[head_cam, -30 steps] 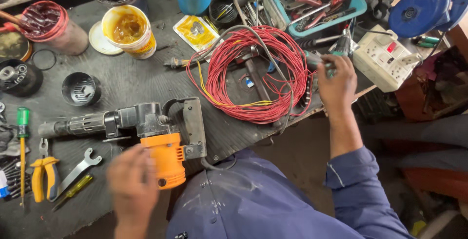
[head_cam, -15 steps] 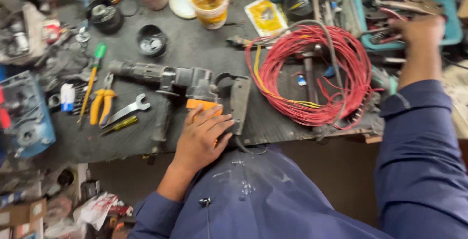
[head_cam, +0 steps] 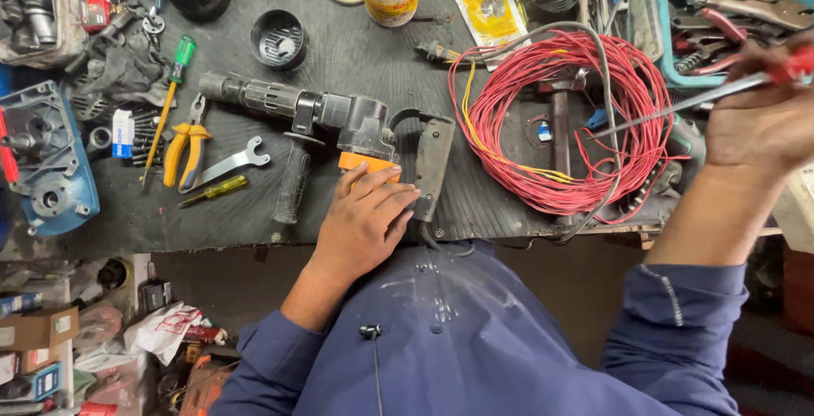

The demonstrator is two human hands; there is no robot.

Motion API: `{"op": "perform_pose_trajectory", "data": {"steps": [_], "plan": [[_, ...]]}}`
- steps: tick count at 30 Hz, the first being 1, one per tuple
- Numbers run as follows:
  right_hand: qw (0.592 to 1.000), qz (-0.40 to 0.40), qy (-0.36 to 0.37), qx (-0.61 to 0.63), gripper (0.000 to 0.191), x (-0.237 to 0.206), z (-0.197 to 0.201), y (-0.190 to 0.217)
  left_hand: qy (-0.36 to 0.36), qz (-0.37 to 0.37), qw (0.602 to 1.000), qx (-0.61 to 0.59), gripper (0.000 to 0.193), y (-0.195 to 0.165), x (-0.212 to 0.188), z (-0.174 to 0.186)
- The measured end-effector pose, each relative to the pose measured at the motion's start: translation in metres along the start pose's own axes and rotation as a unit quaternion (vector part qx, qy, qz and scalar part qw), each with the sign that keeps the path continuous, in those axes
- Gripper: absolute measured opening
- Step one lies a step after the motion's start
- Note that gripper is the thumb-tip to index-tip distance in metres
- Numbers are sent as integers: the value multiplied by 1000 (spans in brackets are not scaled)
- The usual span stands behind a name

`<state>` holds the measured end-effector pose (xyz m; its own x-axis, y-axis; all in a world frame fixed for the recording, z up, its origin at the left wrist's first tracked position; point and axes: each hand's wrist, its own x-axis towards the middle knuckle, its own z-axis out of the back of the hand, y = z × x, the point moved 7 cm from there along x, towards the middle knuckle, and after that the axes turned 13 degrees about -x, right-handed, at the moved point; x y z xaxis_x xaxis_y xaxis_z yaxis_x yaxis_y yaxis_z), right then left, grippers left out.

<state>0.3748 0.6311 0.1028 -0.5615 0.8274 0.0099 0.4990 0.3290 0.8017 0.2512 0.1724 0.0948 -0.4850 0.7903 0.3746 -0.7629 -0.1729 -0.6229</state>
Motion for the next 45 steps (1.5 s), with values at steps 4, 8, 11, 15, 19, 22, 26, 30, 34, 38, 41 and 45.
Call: {"op": "perform_pose_trajectory", "data": {"steps": [4, 8, 11, 15, 19, 22, 26, 30, 34, 38, 41, 45], "plan": [[990, 105, 0, -98, 31, -50, -24, 1, -7, -4, 998, -60, 33, -1, 8, 0], [958, 65, 250, -122, 37, -142, -115, -50, -2, -13, 981, -192, 40, 4, 20, -11], [919, -29, 389, -64, 41, -189, -186, -94, 20, 10, 980, -199, 28, 12, 25, -24], [888, 2, 442, -128, 52, -206, -237, -102, 5, -1, 984, -175, 18, 13, 24, -24], [858, -25, 481, -179, 63, -208, -248, -99, 3, 8, 982, -191, 21, 10, 25, -21], [848, -11, 484, -213, 71, -208, -246, -98, -5, 18, 979, -203, 24, 9, 28, -18], [853, -30, 480, -201, 70, -208, -245, -101, -14, 13, 974, -227, 20, 11, 29, -16], [846, 18, 479, -235, 68, -208, -248, -85, 7, 21, 977, -210, 18, 15, 27, -22], [857, 22, 413, -307, 65, -222, -249, -63, 16, 6, 979, -203, 23, 20, 25, -25], [904, 13, 302, -304, 49, -237, -256, -53, 64, -26, 983, -167, 22, 26, 22, -33], [883, -51, 398, -245, 45, -228, -270, -55, 77, -32, 984, -156, 15, 33, 17, -37], [801, -67, 546, -237, 49, -221, -276, -62, 54, -27, 970, -236, 23, 33, 21, -24]]}}
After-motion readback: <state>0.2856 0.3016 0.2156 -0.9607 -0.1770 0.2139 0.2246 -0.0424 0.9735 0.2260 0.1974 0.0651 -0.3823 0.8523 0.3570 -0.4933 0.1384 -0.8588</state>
